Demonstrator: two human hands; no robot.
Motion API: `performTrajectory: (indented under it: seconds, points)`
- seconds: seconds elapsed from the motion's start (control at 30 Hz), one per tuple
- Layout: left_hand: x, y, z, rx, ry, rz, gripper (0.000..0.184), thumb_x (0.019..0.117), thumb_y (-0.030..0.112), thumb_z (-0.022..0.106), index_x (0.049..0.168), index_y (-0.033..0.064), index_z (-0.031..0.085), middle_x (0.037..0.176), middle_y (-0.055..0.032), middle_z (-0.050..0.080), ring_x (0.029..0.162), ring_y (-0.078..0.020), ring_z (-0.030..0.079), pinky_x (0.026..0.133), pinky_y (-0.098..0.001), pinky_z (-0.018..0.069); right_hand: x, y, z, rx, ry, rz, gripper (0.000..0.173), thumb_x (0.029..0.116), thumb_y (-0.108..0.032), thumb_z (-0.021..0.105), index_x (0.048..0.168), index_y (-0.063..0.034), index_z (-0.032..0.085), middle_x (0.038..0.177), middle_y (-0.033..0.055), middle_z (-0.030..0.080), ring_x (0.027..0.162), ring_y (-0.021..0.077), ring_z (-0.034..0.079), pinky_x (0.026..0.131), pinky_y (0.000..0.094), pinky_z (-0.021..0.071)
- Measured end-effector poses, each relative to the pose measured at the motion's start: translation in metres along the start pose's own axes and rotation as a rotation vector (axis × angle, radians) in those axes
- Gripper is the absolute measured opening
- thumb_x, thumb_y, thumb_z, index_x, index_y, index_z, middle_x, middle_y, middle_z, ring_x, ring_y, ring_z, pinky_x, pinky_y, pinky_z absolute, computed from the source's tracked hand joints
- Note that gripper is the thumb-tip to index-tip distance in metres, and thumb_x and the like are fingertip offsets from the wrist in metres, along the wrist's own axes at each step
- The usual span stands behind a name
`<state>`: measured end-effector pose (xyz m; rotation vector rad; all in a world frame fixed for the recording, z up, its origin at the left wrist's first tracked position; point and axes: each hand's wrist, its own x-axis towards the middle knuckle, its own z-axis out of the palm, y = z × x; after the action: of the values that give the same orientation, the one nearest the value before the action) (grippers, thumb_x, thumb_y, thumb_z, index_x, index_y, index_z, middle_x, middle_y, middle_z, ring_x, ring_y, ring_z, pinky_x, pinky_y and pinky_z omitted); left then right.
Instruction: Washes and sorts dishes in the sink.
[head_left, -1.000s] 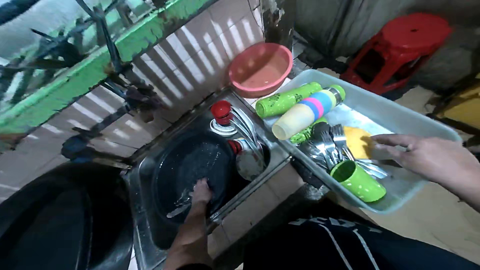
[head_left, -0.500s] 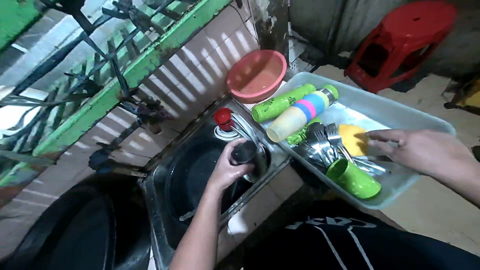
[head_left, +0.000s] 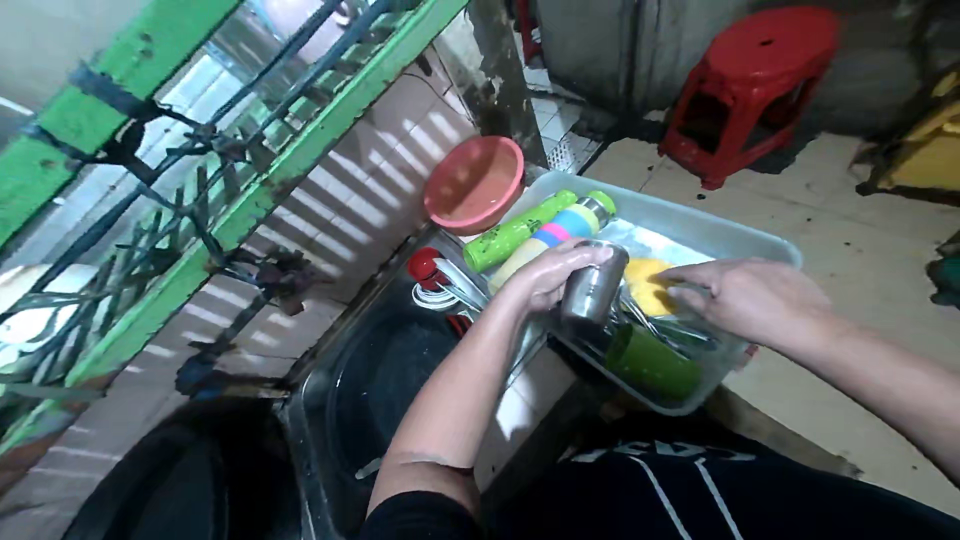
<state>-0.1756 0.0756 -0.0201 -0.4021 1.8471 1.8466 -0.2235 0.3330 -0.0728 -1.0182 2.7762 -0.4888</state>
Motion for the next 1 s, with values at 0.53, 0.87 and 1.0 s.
performTrajectory:
  seconds: [0.53, 0.87, 1.0]
  points:
    - [-0.19, -0.244, -0.186, 0.072, 0.871, -0.299, 0.067, 0.0942, 0.025, 0.074, 0.153, 0.0165, 0.042, 0.125, -0.0223, 0.064, 0.103, -0.0338, 0.066, 0.085, -0.0509, 0.0567, 0.001, 0.001, 0.004, -0.054, -0.041, -0.01, 0.026, 0.1008, -0.031, 0.065, 0.125, -0.0286, 0.074, 0.106, 0.0116, 0.076, 0.093, 0.0411, 0.072, 0.076, 0.0691, 0.0534]
    - [-0.175, -0.391, -0.191, 0.87, 0.753, -0.822, 0.076, 0.0846, 0.023, 0.079, 0.154, 0.0172, 0.047, 0.156, -0.0191, 0.044, 0.14, -0.0455, 0.044, 0.108, -0.0783, 0.0321, 0.004, -0.003, 0.01, 0.054, -0.156, 0.174, 0.028, 0.1051, -0.02, 0.059, 0.125, -0.0063, 0.072, 0.115, 0.0229, 0.072, 0.107, 0.0469, 0.068, 0.091, 0.0717, 0.0479]
    - [-0.134, -0.356, -0.18, 0.724, 0.873, -0.369, 0.072, 0.0806, 0.012, 0.083, 0.146, 0.0118, 0.054, 0.147, -0.0162, 0.055, 0.134, -0.0362, 0.054, 0.111, -0.0586, 0.0458, 0.007, -0.013, 0.001, 0.003, -0.189, 0.187, 0.028, 0.1042, -0.02, 0.06, 0.128, -0.0127, 0.072, 0.121, 0.0202, 0.071, 0.112, 0.046, 0.067, 0.093, 0.0741, 0.0457]
